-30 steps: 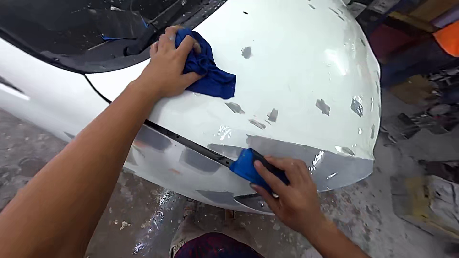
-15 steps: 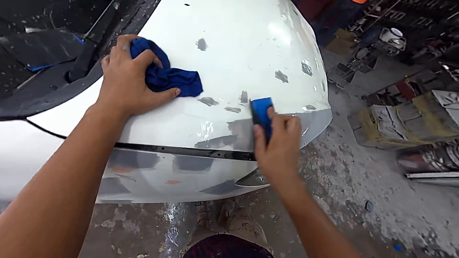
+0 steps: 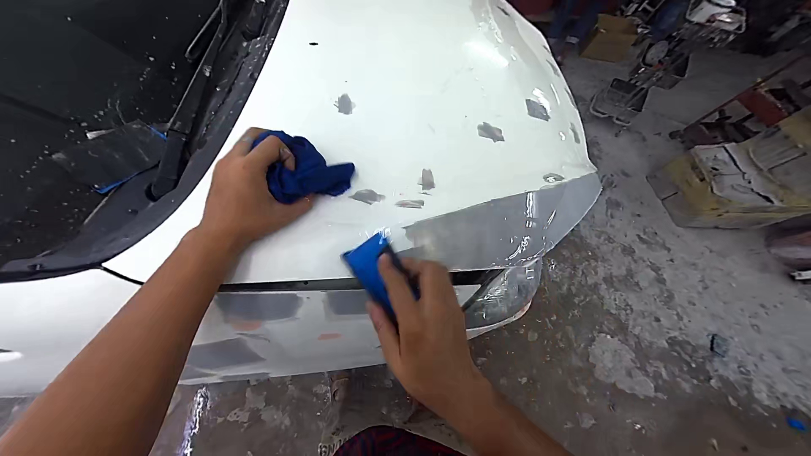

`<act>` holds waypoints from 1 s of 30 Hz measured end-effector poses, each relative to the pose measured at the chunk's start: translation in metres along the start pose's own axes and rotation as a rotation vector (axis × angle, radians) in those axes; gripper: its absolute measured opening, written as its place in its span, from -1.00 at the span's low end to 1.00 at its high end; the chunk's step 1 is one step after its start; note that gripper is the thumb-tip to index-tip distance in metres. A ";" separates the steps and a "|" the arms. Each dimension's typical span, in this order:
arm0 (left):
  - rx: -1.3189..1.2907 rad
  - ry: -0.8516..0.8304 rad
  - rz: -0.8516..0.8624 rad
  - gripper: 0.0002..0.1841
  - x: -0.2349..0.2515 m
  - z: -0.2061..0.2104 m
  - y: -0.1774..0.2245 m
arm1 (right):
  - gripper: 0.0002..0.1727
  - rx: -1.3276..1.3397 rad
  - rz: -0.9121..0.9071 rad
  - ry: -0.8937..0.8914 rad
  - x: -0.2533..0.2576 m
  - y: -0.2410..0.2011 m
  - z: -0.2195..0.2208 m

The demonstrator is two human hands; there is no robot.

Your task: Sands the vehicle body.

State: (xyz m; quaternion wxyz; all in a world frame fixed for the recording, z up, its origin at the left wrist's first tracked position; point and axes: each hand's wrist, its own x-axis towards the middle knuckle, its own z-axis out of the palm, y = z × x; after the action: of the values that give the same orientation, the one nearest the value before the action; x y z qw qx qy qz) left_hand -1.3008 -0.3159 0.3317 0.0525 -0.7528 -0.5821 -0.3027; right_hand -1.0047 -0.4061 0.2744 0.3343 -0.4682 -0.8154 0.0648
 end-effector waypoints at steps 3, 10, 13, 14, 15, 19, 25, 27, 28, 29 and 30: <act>-0.200 -0.025 0.082 -0.45 0.016 -0.005 0.009 | -0.48 -0.027 0.053 0.079 0.003 0.017 -0.001; -0.496 -0.101 0.372 -0.53 0.055 -0.028 0.057 | -0.42 -0.169 0.270 0.143 0.002 -0.073 0.032; -0.493 -0.148 0.379 -0.55 0.062 -0.028 0.047 | -0.47 -0.185 0.254 0.156 0.002 -0.055 0.027; -0.477 -0.165 0.354 -0.56 0.062 -0.027 0.039 | -0.47 -0.225 0.310 0.187 0.006 -0.035 0.019; -0.452 -0.176 0.322 -0.56 0.062 -0.025 0.029 | -0.47 -0.266 0.394 0.223 0.011 -0.018 0.012; -0.352 -0.165 0.210 -0.50 0.054 0.000 -0.011 | -0.43 -0.359 0.479 0.246 0.015 -0.061 0.025; -0.265 -0.126 0.282 -0.46 0.048 0.015 -0.023 | -0.49 -0.336 0.401 0.233 0.006 -0.040 0.023; -0.282 -0.109 0.284 -0.47 0.044 0.018 -0.023 | -0.48 -0.350 0.556 0.283 0.018 -0.027 0.018; -0.290 -0.102 0.280 -0.47 0.044 0.019 -0.023 | -0.47 -0.353 0.576 0.282 0.021 -0.041 0.021; -0.296 -0.093 0.271 -0.47 0.045 0.020 -0.022 | -0.47 -0.350 0.550 0.266 0.019 -0.063 0.028; -0.306 -0.086 0.258 -0.47 0.045 0.022 -0.022 | -0.46 -0.346 0.483 0.252 0.012 -0.085 0.037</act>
State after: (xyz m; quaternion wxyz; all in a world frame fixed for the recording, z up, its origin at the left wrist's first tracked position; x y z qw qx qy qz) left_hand -1.3056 -0.2615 0.3313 -0.0493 -0.8325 -0.4298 -0.3460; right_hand -1.0926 -0.4359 0.2873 0.3229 -0.7024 -0.6319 -0.0559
